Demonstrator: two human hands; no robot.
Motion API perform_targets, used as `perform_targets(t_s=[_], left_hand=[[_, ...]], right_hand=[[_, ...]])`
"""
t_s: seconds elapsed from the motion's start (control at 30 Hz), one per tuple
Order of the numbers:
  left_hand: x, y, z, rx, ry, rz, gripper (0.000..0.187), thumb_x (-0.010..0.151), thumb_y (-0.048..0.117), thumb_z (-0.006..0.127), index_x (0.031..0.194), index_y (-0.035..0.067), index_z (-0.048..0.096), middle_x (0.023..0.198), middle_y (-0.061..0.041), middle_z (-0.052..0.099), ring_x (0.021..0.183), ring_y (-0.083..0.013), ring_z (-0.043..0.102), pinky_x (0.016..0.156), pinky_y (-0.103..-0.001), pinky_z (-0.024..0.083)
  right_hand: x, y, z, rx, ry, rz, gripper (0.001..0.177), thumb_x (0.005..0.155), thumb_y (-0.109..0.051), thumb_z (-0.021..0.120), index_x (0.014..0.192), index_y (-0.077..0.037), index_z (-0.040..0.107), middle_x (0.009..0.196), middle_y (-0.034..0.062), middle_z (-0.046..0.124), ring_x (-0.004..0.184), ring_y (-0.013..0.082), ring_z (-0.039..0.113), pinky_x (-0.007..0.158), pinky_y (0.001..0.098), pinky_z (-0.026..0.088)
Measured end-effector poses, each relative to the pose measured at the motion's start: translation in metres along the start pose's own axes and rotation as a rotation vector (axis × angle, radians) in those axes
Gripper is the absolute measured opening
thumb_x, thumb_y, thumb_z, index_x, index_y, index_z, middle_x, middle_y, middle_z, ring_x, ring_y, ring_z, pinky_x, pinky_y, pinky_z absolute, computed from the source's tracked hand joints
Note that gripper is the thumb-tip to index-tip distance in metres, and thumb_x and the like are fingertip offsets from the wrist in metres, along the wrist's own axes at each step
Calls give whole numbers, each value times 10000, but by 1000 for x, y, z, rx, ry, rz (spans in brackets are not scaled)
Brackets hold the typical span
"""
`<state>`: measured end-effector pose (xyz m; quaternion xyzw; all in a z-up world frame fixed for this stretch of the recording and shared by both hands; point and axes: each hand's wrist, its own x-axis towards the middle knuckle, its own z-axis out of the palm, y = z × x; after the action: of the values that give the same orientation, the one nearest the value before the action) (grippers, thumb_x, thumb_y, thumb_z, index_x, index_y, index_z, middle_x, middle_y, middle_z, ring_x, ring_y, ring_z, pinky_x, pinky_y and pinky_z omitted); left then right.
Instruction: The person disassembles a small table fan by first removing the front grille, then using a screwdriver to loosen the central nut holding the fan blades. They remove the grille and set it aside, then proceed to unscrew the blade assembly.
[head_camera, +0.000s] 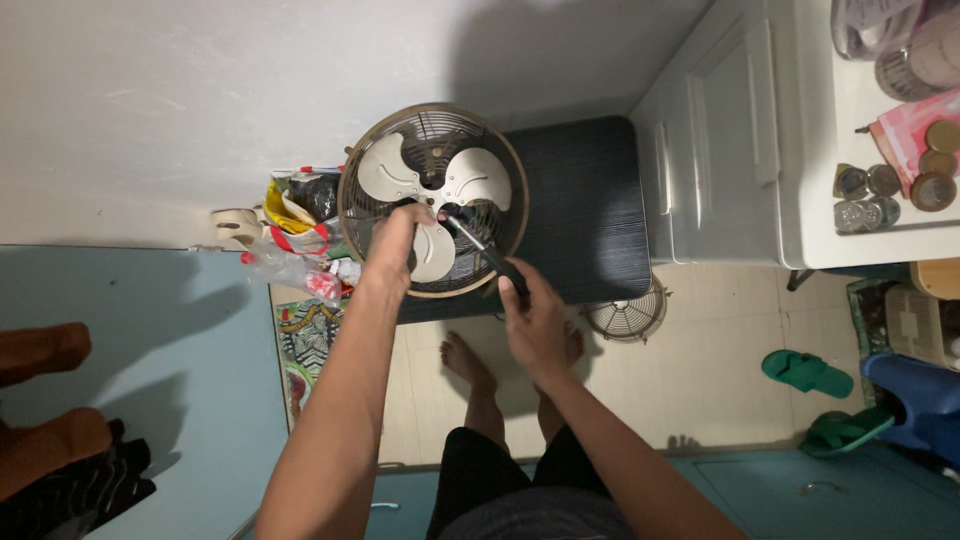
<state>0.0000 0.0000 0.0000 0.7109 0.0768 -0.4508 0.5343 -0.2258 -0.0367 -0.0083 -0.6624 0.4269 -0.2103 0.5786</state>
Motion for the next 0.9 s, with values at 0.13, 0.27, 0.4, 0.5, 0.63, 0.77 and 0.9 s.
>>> perform_targets(t_s=[0.13, 0.27, 0.4, 0.5, 0.63, 0.77, 0.9], left_hand=[[4, -8, 6, 10, 83, 92, 398, 697, 160, 801, 1018, -66, 736, 916, -114, 733, 775, -181, 672, 699, -289, 524], [10, -21, 16, -30, 125, 206, 328, 715, 102, 856, 948, -105, 752, 836, -110, 725, 673, -165, 626, 627, -290, 491], [13, -21, 16, 10, 154, 178, 260, 711, 101, 854, 897, -59, 770, 775, -81, 731, 620, -133, 624, 590, -264, 495], [12, -18, 17, -8, 130, 178, 260, 725, 93, 855, 891, -85, 763, 760, -76, 703, 595, -133, 597, 559, -278, 471], [9, -17, 19, 50, 181, 127, 250, 750, 96, 847, 918, -70, 765, 743, -84, 691, 575, -146, 527, 537, -308, 394], [11, -18, 16, 0, 124, 181, 247, 741, 77, 833, 929, -71, 770, 777, -81, 732, 604, -125, 605, 572, -280, 464], [14, -20, 15, -18, 104, 180, 245, 740, 64, 818, 932, -84, 777, 798, -94, 742, 611, -128, 629, 577, -285, 490]], right_hand=[[3, 4, -1, -136, -3, -109, 412, 1015, -310, 613, 1349, -75, 662, 981, 37, 668, 653, 67, 580, 528, 226, 469], [4, 10, -1, -133, 20, -162, 448, 1009, -307, 649, 1397, -85, 623, 1091, 85, 648, 737, 96, 638, 602, 236, 536], [9, 18, -5, 16, -66, 99, 462, 1077, -313, 520, 1483, -96, 559, 1239, 99, 530, 843, 111, 598, 708, 278, 556], [16, 22, -6, 258, 32, 36, 503, 1010, -361, 551, 1399, -43, 537, 1240, 25, 535, 884, 85, 650, 811, 273, 573], [27, 22, -17, 374, -66, 488, 444, 1091, -404, 481, 1050, 4, 653, 799, 32, 614, 653, 95, 560, 660, 270, 489], [32, 15, -22, 223, -144, 542, 383, 1071, -342, 551, 986, -3, 709, 705, 29, 607, 597, 114, 505, 604, 276, 445], [23, 8, -11, 198, -27, 325, 231, 924, -230, 662, 1071, -55, 623, 800, -16, 730, 631, 77, 646, 567, 251, 521]])
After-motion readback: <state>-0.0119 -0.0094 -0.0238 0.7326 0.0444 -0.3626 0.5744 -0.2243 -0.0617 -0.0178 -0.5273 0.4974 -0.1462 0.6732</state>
